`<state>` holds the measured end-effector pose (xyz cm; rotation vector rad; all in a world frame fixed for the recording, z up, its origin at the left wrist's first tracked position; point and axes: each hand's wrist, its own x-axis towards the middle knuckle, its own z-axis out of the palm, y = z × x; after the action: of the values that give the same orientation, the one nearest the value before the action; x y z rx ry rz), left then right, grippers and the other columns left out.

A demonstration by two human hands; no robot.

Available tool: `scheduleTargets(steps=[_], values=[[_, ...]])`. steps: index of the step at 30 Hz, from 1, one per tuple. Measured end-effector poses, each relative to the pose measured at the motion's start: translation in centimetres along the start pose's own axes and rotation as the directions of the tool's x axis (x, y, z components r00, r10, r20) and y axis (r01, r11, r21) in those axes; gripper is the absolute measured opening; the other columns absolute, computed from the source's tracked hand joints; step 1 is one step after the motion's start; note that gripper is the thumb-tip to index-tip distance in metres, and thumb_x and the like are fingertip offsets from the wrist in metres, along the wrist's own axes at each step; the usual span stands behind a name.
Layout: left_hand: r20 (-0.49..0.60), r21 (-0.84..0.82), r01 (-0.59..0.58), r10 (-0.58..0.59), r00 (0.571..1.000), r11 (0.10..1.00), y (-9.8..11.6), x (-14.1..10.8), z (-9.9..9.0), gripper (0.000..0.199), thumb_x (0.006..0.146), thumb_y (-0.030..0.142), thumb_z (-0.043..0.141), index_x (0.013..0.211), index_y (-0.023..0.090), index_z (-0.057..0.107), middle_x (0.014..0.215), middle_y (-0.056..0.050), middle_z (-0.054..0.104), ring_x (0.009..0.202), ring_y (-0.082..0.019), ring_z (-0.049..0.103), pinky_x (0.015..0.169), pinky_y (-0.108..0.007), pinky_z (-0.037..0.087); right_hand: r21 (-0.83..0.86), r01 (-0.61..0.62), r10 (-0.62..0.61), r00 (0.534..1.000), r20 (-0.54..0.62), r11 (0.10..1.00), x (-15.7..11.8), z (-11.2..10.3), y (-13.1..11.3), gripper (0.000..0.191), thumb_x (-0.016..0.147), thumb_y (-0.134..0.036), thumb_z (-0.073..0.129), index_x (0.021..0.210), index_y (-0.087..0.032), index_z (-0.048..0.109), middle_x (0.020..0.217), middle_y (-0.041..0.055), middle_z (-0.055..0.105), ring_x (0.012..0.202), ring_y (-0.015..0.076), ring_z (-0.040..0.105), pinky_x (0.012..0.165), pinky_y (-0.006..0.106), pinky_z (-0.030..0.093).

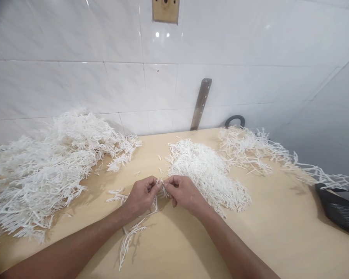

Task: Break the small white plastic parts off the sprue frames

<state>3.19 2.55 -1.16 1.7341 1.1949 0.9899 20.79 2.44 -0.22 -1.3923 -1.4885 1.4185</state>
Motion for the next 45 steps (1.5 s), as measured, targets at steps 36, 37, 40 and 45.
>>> scheduleTargets(steps=[36,37,40,45], values=[[0.020,0.335,-0.076,0.073,0.997,0.939,-0.5,-0.5,0.0,0.022,0.090,0.026,0.045,0.070,0.021,0.051,0.064,0.000,0.055,0.059,-0.015,0.046,0.058,-0.028,0.028,-0.515,0.107,-0.191,0.975,-0.112,0.850,-0.3,1.7,-0.4,0.010,0.078,-0.021,0.052,0.069,-0.022,0.056,0.060,-0.0024,0.061,0.043,0.0109,0.050,0.046,0.025,0.038],[0.008,0.307,-0.093,0.095,0.995,0.947,-0.5,-0.6,0.0,0.020,0.090,0.025,0.045,0.071,0.021,0.051,0.065,0.000,0.055,0.060,-0.015,0.046,0.059,-0.028,0.030,-0.486,0.086,-0.170,0.977,-0.132,0.870,-0.2,1.7,-0.2,0.009,0.078,-0.022,0.053,0.070,-0.022,0.055,0.060,-0.0025,0.061,0.042,0.0107,0.051,0.045,0.024,0.039],[-0.022,0.242,-0.159,0.170,0.985,0.957,-0.1,-0.8,0.0,0.020,0.090,0.027,0.046,0.073,0.020,0.052,0.066,0.000,0.053,0.062,-0.014,0.044,0.061,-0.028,0.032,-0.308,0.003,-0.060,0.983,-0.174,0.951,0.2,1.4,0.4,0.006,0.079,-0.025,0.054,0.075,-0.021,0.055,0.057,-0.0029,0.061,0.040,0.0124,0.055,0.041,0.024,0.043],[-0.083,0.026,-0.023,0.025,0.996,0.999,0.2,-0.7,0.1,0.030,0.090,0.036,0.051,0.064,0.019,0.046,0.058,0.004,0.042,0.057,-0.012,0.038,0.057,-0.025,0.031,-0.097,0.007,-0.026,0.981,-0.191,0.995,0.4,0.1,0.7,0.010,0.082,-0.030,0.054,0.082,-0.020,0.055,0.053,-0.0045,0.060,0.039,0.0122,0.056,0.041,0.023,0.044]])
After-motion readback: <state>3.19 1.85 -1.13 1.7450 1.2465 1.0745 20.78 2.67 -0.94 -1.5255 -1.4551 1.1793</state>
